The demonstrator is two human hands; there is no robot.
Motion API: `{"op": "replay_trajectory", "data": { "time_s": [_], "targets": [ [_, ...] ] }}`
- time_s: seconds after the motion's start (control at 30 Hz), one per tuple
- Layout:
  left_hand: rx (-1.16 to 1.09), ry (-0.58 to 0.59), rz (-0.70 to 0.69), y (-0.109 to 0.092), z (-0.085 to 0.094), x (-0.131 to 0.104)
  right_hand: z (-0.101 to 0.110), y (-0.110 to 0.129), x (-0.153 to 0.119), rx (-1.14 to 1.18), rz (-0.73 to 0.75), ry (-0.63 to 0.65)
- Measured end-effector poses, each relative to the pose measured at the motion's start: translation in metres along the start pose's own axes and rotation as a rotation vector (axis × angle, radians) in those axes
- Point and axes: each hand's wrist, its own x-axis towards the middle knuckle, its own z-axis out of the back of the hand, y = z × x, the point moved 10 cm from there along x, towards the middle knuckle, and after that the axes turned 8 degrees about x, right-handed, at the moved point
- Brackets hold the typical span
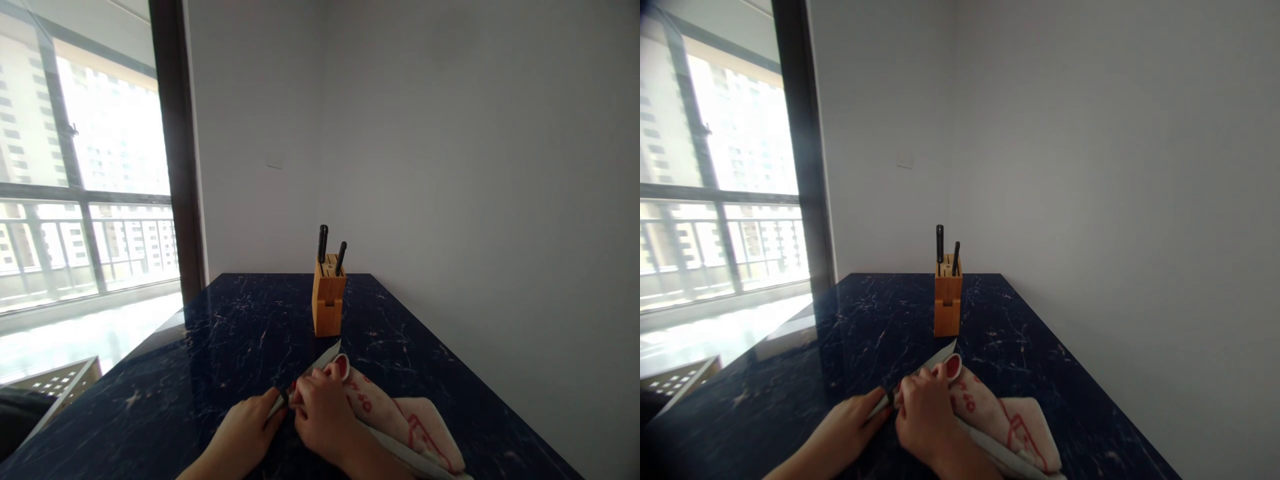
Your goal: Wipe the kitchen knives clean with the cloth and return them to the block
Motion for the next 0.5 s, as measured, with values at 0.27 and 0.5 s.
{"op": "replay_trajectory", "data": {
  "time_s": [0.27, 0.5],
  "targets": [
    [0.024, -0.010, -0.036, -0.004, -0.001, -0.002, 0.007, -0.010, 0.002, 0.036, -0.134, -0.070],
    [0.023, -0.007, -0.028, -0.004, 0.000, -0.001, 0.004, -0.008, 0.001, 0.061, -0.109, -0.077]
  ]
}}
